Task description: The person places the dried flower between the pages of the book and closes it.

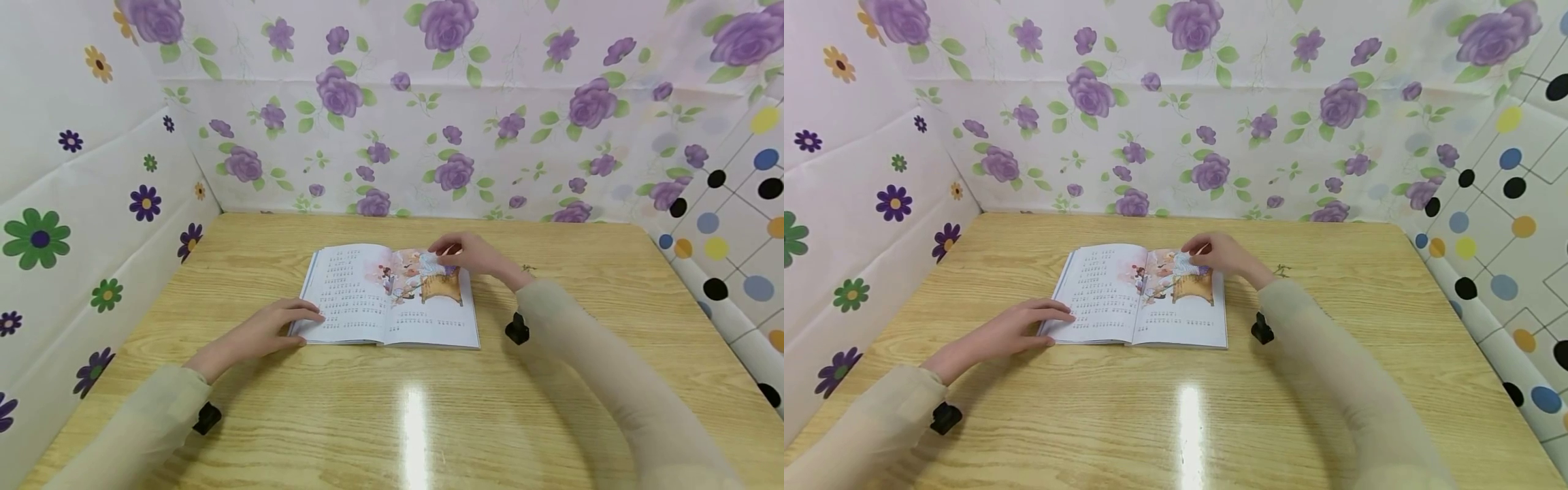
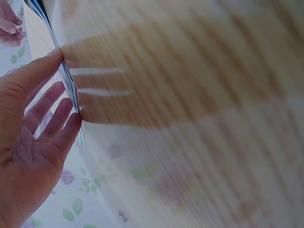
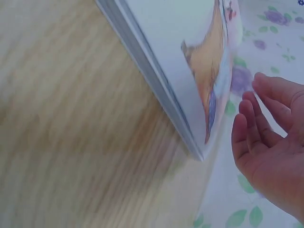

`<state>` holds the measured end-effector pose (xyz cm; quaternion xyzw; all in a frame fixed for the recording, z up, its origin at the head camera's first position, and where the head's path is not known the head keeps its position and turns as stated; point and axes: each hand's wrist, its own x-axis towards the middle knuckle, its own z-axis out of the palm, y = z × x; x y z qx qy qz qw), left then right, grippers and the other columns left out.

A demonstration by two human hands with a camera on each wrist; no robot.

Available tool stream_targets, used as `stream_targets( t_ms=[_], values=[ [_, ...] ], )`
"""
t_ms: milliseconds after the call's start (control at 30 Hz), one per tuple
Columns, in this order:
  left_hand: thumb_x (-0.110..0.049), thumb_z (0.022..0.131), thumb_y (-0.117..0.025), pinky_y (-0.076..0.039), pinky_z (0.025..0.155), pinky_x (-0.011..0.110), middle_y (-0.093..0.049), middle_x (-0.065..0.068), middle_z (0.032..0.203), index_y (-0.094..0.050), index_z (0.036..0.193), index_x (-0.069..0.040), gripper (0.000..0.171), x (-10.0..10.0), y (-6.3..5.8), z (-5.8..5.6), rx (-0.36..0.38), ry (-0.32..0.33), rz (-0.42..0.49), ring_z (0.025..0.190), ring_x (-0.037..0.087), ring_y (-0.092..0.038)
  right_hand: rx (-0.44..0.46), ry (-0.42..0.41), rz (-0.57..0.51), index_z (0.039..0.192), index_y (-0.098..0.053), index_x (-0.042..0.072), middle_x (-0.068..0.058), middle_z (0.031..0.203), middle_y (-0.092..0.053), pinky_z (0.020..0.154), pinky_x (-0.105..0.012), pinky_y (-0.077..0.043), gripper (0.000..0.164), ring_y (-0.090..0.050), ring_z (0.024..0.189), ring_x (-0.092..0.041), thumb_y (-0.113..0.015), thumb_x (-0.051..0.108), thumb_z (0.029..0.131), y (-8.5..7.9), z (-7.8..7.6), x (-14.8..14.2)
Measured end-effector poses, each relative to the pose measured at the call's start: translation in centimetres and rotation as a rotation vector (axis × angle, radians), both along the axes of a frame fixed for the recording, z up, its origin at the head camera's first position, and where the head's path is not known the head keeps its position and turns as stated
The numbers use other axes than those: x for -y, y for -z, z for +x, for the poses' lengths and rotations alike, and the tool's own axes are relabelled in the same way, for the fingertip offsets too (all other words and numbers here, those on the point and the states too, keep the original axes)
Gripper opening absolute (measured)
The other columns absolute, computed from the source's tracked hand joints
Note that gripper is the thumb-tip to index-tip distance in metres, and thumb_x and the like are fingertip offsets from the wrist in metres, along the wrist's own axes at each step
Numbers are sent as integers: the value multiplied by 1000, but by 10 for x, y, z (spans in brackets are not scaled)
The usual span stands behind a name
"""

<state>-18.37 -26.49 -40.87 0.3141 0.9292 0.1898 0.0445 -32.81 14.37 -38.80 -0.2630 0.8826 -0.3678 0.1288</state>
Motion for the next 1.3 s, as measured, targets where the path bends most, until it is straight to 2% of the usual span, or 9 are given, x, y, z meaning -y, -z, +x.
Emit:
stream_targets(
  t_ms=[100, 233, 333, 500, 800, 1033, 1300],
  values=[
    [-11, 86, -75, -45, 104, 57, -60, 14, 135, -65, 129, -12, 44, 0, 0, 0, -4, 2, -1, 127, 39, -53, -47, -1, 35, 131, -62, 5, -18, 127, -64, 91, -42, -54, 36, -61, 112, -31, -63, 13, 97, 0, -5, -6],
    [-11, 86, -75, -45, 104, 57, -60, 14, 135, -65, 129, -12, 44, 0, 1, -1, -9, 5, 1, 127, 39, -53, -70, 0, 60, 137, -57, 6, -16, 139, -58, 105, -51, -46, 42, -54, 125, -35, -63, 15, 96, 2, -10, -16],
    [-11, 86, -76, -45, 104, 56, -60, 14, 135, -65, 128, -12, 44, 1, 2, -2, -17, 10, 0, 127, 39, -54, -68, -23, 61, 141, -53, 7, -16, 146, -52, 109, -57, -41, 47, -48, 132, -38, -62, 11, 95, 5, -14, -23],
    [-11, 86, -76, -45, 103, 56, -60, 13, 135, -65, 128, -13, 44, 2, 3, -2, -22, 11, 1, 127, 39, -54, -66, -82, 72, 146, -45, 4, -19, 151, -44, 112, -63, -34, 56, -40, 138, -42, -61, 5, 93, 10, -18, -32],
    [-12, 86, -76, -45, 104, 56, -60, 12, 135, -65, 129, -14, 44, 3, 5, -2, -23, 9, 0, 127, 38, -54, -9, -94, 130, 150, -39, 6, -20, 156, -36, 117, -63, -26, 61, -34, 141, -44, -59, 6, 92, 15, -19, -38],
    [-13, 86, -76, -45, 104, 57, -60, 12, 135, -65, 129, -14, 44, 3, 5, -3, -24, 10, 6, 127, 39, -54, 3, -105, 144, 152, -36, 6, -19, 156, -37, 118, -60, -27, 70, -35, 142, -42, -61, 2, 86, 20, -21, -40],
    [-13, 85, -77, -45, 104, 56, -60, 12, 135, -65, 128, -14, 45, 3, 5, -2, -29, 13, 13, 127, 38, -54, 9, -93, 134, 149, -39, 5, -19, 150, -44, 116, -58, -31, 69, -41, 137, -39, -65, 1, 85, 21, -19, -40]
  ],
)
